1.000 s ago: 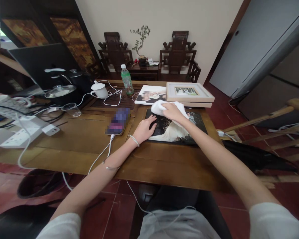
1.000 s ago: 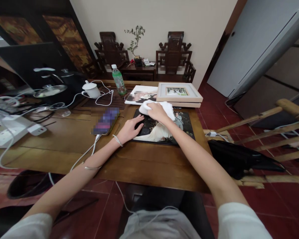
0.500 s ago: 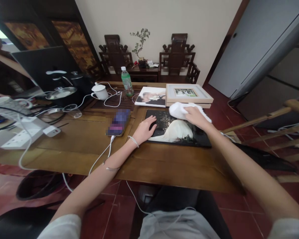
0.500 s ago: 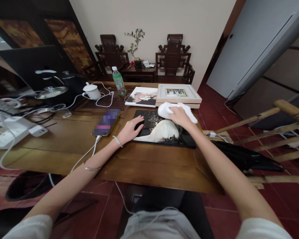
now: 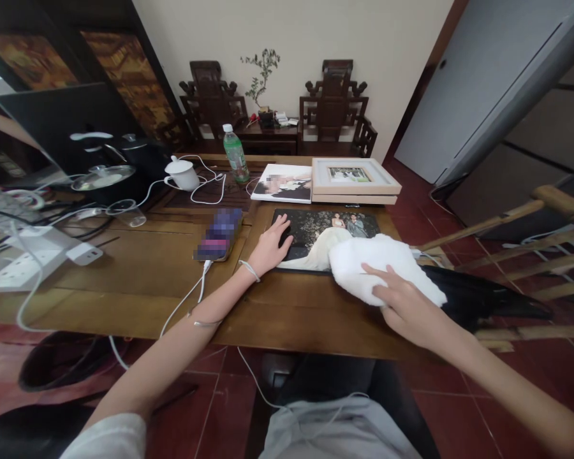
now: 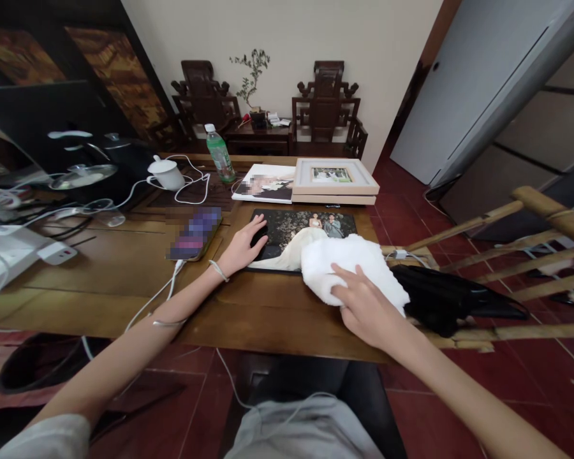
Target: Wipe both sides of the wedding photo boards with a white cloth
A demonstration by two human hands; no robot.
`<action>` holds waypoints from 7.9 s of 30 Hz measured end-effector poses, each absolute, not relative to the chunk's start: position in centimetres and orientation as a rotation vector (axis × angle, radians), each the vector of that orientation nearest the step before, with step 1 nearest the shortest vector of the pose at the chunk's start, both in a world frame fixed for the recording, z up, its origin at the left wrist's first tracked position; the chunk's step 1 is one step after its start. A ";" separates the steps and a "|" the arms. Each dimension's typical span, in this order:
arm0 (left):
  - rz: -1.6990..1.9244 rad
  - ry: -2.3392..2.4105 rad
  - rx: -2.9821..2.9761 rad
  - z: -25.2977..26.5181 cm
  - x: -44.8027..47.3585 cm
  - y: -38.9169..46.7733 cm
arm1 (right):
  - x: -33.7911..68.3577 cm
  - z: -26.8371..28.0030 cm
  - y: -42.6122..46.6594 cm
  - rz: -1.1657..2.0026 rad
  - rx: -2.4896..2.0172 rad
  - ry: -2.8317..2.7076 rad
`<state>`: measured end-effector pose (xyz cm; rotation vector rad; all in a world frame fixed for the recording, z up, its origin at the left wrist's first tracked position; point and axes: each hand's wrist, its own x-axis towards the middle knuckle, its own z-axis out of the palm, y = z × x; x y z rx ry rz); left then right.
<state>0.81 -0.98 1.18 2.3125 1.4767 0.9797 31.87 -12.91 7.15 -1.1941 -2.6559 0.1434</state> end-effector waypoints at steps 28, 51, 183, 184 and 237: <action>0.901 1.536 2.290 0.5 0.6 -0.6 | 32.3 8.1 -13.0 0.272 -1.263 -2.584; 0.900 1.533 2.297 0.3 0.6 -0.7 | 31.7 7.7 -5.0 0.122 -1.378 -2.471; 0.867 1.530 2.302 0.4 0.2 -0.4 | 30.6 8.9 -9.9 0.268 -1.373 -2.537; 0.871 1.525 2.305 0.4 0.2 -0.4 | 30.5 8.8 -8.9 0.263 -1.381 -2.510; 0.866 1.525 2.304 0.7 0.3 -0.5 | 26.8 8.0 -11.3 0.194 -1.325 -2.618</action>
